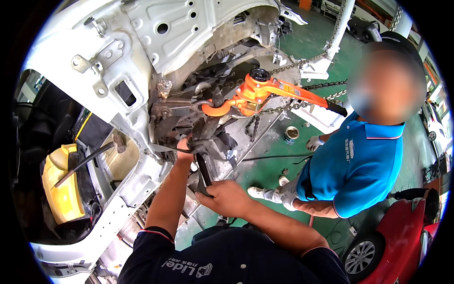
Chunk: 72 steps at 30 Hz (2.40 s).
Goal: The person secures a lifting strap around the engine of a white car and operates an orange chain hoist to lift the engine out of the vehicle. A second person briefly assists by holding the hoist chain while the engine is raised.
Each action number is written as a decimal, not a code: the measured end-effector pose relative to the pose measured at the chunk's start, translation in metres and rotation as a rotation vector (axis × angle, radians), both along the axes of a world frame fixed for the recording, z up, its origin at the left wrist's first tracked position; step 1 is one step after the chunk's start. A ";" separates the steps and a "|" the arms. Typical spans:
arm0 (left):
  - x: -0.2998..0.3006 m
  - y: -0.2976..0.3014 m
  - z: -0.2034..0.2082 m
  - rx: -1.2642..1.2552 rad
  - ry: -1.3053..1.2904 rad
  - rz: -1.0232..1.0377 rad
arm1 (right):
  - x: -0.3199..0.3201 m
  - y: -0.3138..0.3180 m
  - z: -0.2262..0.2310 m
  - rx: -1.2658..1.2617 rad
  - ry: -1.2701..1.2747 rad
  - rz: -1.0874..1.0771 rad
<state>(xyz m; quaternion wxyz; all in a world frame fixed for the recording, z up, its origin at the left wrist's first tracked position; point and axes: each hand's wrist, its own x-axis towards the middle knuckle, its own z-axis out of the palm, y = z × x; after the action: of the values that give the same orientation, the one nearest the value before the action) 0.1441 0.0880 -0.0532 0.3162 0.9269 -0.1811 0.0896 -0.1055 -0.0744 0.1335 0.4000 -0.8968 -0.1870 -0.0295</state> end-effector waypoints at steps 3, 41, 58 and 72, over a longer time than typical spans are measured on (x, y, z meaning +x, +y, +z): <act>0.043 0.005 -0.004 -0.053 0.113 0.005 | -0.011 -0.003 0.021 -0.069 -0.054 0.056; -0.163 0.064 0.011 -0.869 0.578 0.188 | -0.202 -0.171 -0.301 0.654 0.896 -0.673; -0.072 -0.010 0.080 -0.814 0.018 0.009 | -0.240 -0.166 -0.479 0.476 0.866 -0.706; -0.126 -0.028 0.095 -0.851 0.248 -0.059 | -0.379 -0.131 -0.476 0.921 1.429 -1.332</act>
<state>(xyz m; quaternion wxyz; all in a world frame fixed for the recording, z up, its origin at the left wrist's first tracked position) 0.0182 0.0599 0.0416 0.6914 0.7123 -0.1152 0.0353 -0.4847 -0.2054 -0.3425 0.6188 -0.3912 0.6441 0.2217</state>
